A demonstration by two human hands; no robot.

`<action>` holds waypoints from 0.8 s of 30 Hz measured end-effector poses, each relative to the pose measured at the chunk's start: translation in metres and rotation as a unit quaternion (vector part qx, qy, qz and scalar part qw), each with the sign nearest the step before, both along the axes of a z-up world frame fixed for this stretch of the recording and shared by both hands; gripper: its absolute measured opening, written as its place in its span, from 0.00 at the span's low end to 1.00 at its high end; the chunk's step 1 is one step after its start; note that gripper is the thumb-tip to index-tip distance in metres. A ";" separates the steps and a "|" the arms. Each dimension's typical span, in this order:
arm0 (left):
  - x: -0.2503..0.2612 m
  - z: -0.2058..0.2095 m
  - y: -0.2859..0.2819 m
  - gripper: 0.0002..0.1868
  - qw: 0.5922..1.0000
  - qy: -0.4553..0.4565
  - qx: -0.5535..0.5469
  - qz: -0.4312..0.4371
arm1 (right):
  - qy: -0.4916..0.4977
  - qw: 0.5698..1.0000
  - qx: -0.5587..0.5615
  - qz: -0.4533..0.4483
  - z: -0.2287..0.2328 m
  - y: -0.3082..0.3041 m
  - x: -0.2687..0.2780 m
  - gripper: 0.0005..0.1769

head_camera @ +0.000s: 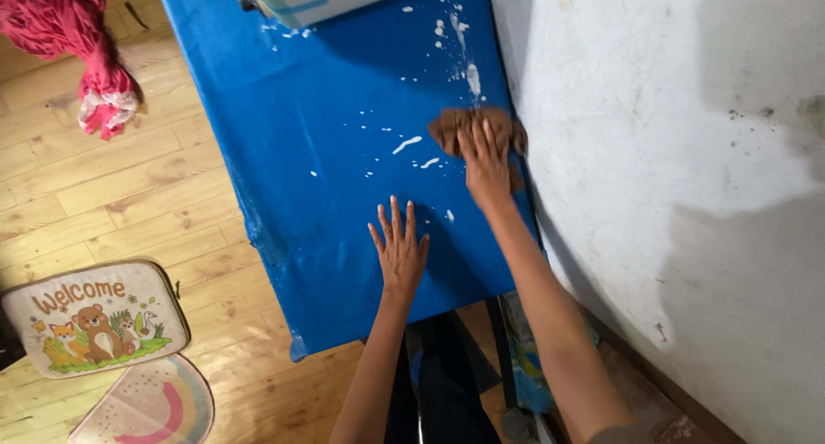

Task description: The person wipes a blue table surface with a brown cloth, removing white residue. The person moves around the table to clean different sections, including the area under a white appliance.

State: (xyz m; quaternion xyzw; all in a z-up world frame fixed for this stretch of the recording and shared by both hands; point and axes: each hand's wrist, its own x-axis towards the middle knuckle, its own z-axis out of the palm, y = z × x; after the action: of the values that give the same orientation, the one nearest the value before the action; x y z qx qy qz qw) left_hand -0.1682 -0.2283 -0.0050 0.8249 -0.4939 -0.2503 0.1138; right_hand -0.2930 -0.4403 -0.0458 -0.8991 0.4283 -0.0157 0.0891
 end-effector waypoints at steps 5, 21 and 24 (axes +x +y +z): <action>-0.008 0.009 -0.011 0.40 1.000 0.007 0.019 -0.009 | -0.074 0.995 0.004 -0.067 0.024 0.010 -0.014 0.33; 0.044 0.019 0.072 0.37 0.992 0.011 -0.040 0.120 | -0.081 0.994 0.053 -0.044 0.025 0.307 -0.025 0.29; 0.070 0.025 0.097 0.35 0.984 -0.006 -0.052 0.168 | -0.140 0.984 0.078 0.072 0.014 0.316 0.021 0.31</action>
State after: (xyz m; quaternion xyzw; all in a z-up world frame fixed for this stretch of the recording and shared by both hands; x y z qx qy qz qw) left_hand -0.0982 -0.1313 0.0203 0.8906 -0.3614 -0.1966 0.1941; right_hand -0.2724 -0.1247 -0.0321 -0.9069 0.3452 -0.1016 0.2194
